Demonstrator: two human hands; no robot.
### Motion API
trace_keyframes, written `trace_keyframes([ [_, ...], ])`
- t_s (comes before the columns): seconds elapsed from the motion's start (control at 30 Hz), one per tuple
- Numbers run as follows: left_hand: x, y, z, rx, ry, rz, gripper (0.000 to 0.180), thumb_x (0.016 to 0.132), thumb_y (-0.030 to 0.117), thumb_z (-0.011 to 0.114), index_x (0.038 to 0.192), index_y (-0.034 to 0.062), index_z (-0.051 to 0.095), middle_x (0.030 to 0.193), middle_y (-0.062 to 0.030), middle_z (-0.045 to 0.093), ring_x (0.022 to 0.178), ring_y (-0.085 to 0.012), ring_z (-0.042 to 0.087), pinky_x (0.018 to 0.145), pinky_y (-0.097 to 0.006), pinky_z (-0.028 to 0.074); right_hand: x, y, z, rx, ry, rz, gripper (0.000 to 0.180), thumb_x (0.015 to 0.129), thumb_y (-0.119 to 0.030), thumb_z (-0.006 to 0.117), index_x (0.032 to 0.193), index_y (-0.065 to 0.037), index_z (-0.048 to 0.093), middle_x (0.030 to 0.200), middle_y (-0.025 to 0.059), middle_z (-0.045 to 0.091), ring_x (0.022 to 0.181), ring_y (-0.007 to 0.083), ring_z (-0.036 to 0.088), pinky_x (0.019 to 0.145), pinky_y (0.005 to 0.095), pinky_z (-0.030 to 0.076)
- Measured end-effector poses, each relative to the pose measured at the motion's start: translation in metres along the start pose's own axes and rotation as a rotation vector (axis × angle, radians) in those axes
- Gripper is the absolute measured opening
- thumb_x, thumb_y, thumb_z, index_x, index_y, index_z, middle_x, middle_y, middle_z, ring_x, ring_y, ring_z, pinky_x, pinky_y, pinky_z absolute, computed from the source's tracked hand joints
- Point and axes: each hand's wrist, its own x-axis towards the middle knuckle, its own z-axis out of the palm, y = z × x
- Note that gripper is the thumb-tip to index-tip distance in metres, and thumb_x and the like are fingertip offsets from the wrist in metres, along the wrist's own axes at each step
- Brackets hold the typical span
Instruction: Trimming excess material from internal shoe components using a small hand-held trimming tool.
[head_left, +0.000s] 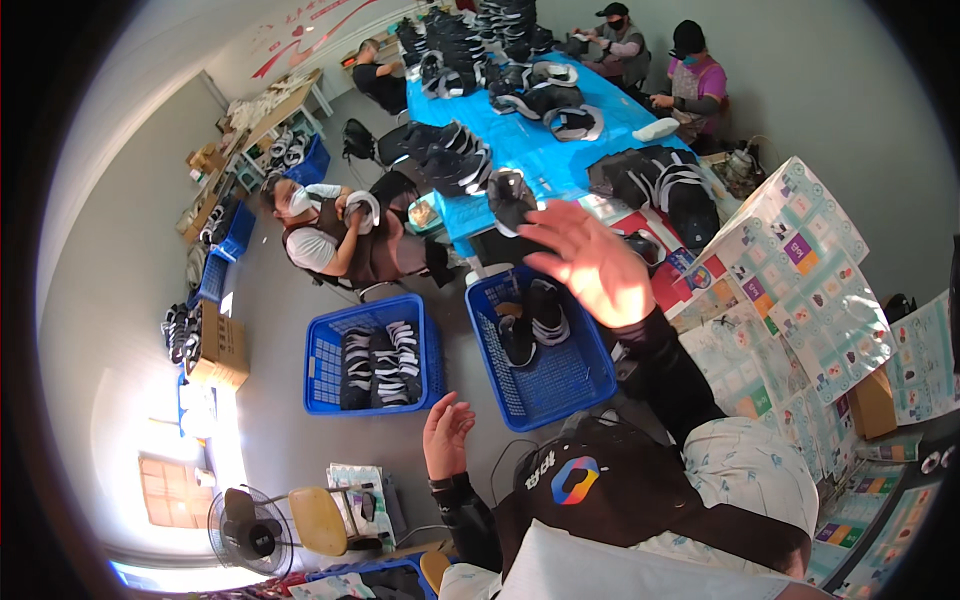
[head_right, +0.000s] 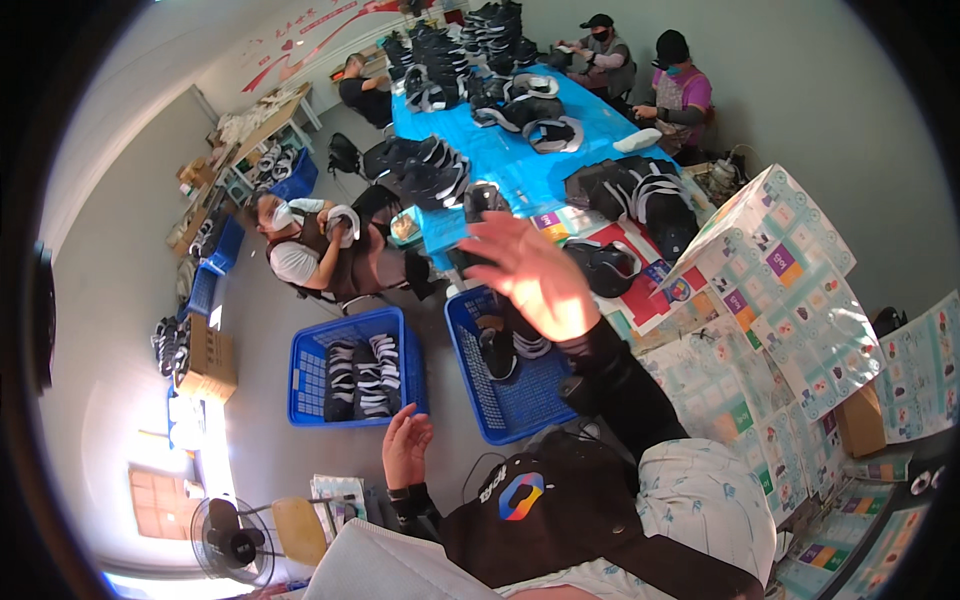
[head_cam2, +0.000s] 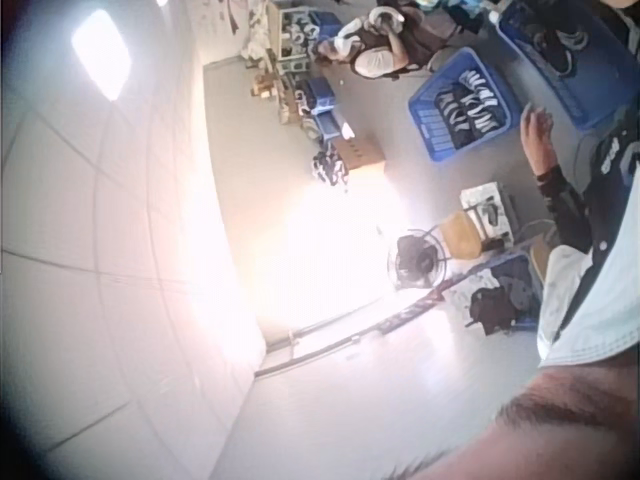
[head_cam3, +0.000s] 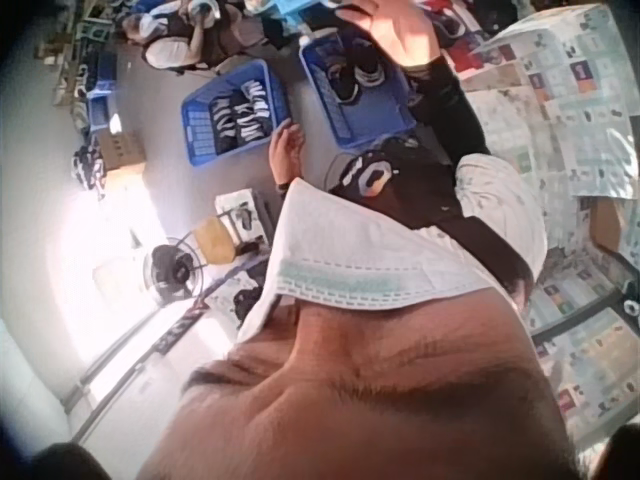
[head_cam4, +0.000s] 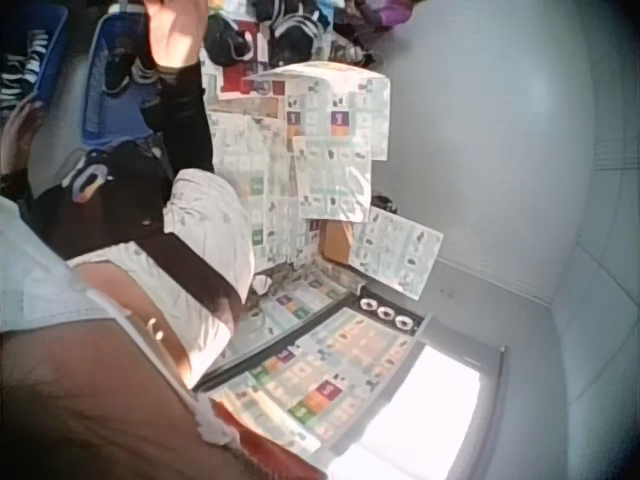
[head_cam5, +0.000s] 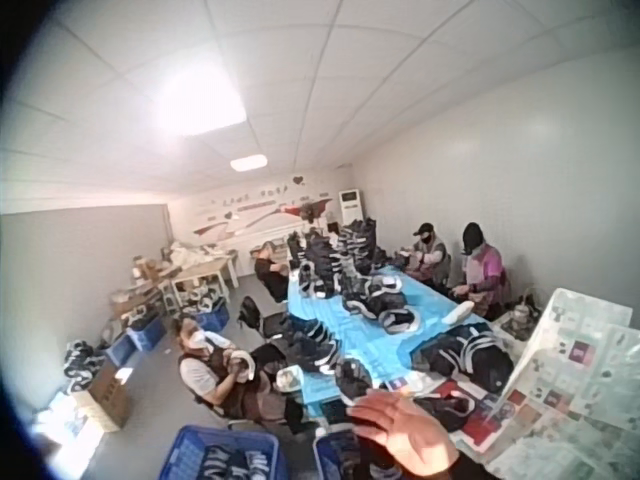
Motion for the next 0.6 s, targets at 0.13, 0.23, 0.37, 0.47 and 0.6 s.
trace_keyframes([
  [0.13, 0.001, 0.000, -0.001, -0.007, -0.039, 0.016, 0.031, 0.104, 0.014, 0.055, 0.132, 0.0021, 0.059, 0.109, -0.0086, 0.071, 0.092, -0.0164, 0.067, 0.086, -0.030, 0.052, -0.003, -0.011, -0.024, -0.053, -0.091, -0.072, 0.076, 0.091, -0.038, 0.071, 0.149, -0.002, 0.038, 0.144, 0.0206, 0.053, 0.129, 0.0326, 0.056, 0.101, 0.0372, 0.047],
  [0.23, 0.007, -0.002, -0.002, -0.009, -0.039, -0.002, 0.030, 0.104, 0.014, 0.055, 0.131, 0.0019, 0.060, 0.108, -0.0088, 0.071, 0.092, -0.0163, 0.067, 0.085, -0.030, 0.053, -0.015, -0.002, 0.019, -0.266, -0.372, -0.121, 0.093, 0.097, -0.042, 0.063, 0.162, -0.004, 0.009, 0.165, 0.0235, 0.023, 0.149, 0.0379, 0.034, 0.116, 0.0492, 0.035],
  [0.37, 0.022, -0.009, -0.015, -0.024, 0.002, -0.038, 0.028, 0.103, 0.012, 0.056, 0.129, 0.0017, 0.061, 0.104, -0.0078, 0.071, 0.090, -0.0154, 0.067, 0.085, -0.030, 0.053, -0.085, -0.028, 0.093, -0.192, -0.660, 0.320, 0.114, 0.098, -0.031, 0.068, 0.156, -0.006, -0.027, 0.147, 0.0280, 0.052, 0.096, 0.0247, 0.073, 0.091, 0.0389, 0.055],
  [0.47, 0.021, 0.002, -0.024, 0.023, -0.103, 0.025, 0.037, 0.108, 0.022, 0.049, 0.138, 0.0007, 0.053, 0.120, -0.0140, 0.067, 0.094, -0.0209, 0.067, 0.087, -0.033, 0.054, -0.072, 0.102, -0.007, 1.054, -0.871, 0.844, 0.071, 0.107, -0.033, 0.048, 0.158, 0.003, 0.013, 0.132, 0.0211, 0.064, 0.125, 0.0212, 0.059, 0.105, 0.0427, 0.046],
  [0.6, -0.014, 0.052, -0.103, -1.215, 0.128, 0.617, 0.073, 0.108, 0.049, 0.035, 0.161, 0.0045, 0.014, 0.166, -0.0248, 0.017, 0.140, -0.0441, 0.044, 0.106, -0.051, 0.051, 0.034, 0.003, -0.084, 0.882, 0.198, -0.015, 0.089, 0.099, -0.052, 0.049, 0.160, 0.000, 0.007, 0.163, 0.0308, 0.018, 0.150, 0.0491, 0.021, 0.119, 0.0712, 0.019],
])
